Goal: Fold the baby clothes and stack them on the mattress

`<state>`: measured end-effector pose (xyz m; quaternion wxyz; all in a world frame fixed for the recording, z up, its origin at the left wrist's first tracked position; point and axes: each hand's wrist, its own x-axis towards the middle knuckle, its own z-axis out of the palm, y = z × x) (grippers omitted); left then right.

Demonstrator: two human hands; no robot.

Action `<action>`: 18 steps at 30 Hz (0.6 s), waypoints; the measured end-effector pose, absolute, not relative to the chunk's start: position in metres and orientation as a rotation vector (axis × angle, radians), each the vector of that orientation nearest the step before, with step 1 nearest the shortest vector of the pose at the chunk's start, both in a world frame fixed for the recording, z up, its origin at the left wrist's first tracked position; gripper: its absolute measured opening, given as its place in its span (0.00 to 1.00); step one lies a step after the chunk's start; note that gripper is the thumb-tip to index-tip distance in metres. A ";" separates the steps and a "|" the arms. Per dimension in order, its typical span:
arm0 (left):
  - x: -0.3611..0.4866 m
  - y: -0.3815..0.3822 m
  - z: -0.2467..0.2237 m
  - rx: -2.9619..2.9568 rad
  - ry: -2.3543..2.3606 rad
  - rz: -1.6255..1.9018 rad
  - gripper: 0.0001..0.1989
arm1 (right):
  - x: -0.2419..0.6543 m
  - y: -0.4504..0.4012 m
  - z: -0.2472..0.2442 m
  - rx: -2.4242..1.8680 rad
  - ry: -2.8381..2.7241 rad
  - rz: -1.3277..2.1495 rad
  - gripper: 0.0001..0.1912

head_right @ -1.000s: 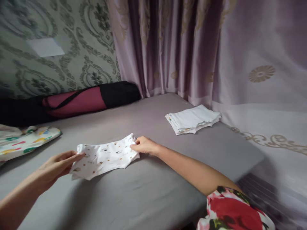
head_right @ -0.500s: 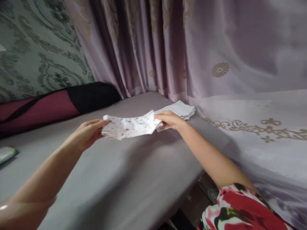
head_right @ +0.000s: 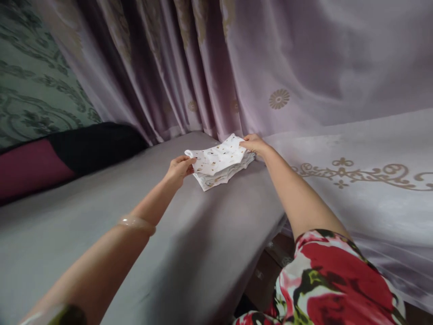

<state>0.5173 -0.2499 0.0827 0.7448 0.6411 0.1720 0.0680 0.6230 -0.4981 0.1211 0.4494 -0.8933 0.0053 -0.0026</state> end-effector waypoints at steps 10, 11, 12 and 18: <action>0.533 -0.283 0.064 1.244 0.426 0.116 0.13 | 0.663 -0.510 0.103 -2.641 -0.059 -0.245 0.15; 0.533 -0.284 0.063 1.235 0.435 0.109 0.12 | 0.665 -0.510 0.101 -2.663 -0.076 -0.255 0.15; 0.532 -0.284 0.062 1.232 0.447 0.098 0.11 | 0.667 -0.510 0.099 -2.681 -0.091 -0.266 0.16; 0.534 -0.285 0.054 1.293 0.503 0.026 0.07 | 0.679 -0.510 0.082 -2.744 -0.116 -0.303 0.17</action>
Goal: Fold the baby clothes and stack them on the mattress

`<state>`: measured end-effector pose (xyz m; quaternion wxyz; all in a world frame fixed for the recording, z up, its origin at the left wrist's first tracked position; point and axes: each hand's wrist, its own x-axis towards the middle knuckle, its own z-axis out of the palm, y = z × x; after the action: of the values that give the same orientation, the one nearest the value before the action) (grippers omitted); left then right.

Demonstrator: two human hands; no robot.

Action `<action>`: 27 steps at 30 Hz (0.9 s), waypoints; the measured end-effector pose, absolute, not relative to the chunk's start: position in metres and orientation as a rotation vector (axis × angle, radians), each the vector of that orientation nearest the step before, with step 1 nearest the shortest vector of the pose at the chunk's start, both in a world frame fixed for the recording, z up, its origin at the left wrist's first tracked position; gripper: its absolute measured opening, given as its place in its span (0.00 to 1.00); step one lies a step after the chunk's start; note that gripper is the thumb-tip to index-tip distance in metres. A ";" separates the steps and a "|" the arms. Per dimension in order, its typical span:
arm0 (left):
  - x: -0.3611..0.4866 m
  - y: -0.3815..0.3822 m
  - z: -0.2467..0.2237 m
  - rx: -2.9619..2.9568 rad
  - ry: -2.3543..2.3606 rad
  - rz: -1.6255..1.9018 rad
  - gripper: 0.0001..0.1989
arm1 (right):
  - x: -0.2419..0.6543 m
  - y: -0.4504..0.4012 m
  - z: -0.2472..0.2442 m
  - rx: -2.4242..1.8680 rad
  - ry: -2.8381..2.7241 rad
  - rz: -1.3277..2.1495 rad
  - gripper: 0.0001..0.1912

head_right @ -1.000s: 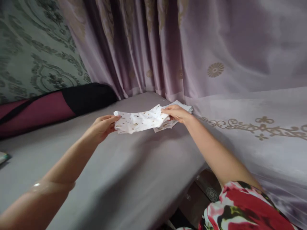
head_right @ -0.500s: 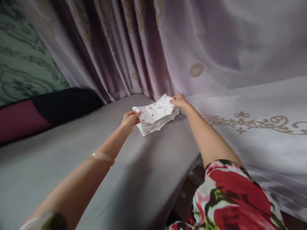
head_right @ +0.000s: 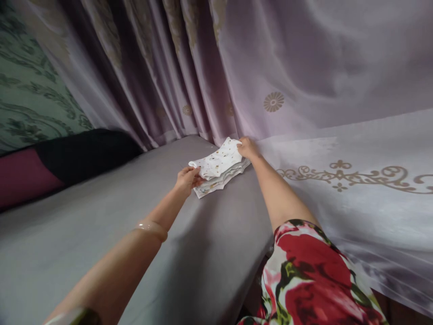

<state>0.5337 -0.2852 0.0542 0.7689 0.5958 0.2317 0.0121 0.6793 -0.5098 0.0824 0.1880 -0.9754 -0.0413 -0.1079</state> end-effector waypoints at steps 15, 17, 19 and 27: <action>0.542 -0.285 0.027 1.603 0.480 0.046 0.09 | 0.653 -0.489 0.063 -2.948 0.165 -0.445 0.19; 0.542 -0.284 0.026 1.626 0.476 0.047 0.08 | 0.652 -0.477 0.065 -2.965 0.052 -0.555 0.20; 0.540 -0.283 0.025 1.648 0.471 0.054 0.07 | 0.654 -0.463 0.065 -2.955 -0.112 -0.496 0.20; 0.527 -0.277 0.020 1.642 0.423 0.062 0.10 | 0.664 -0.439 0.052 -2.906 -0.147 0.001 0.34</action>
<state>0.5267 -0.2773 0.0202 0.6611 0.7260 0.1872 0.0273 0.6639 -0.4388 0.0523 0.1158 -0.9920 -0.0503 0.0002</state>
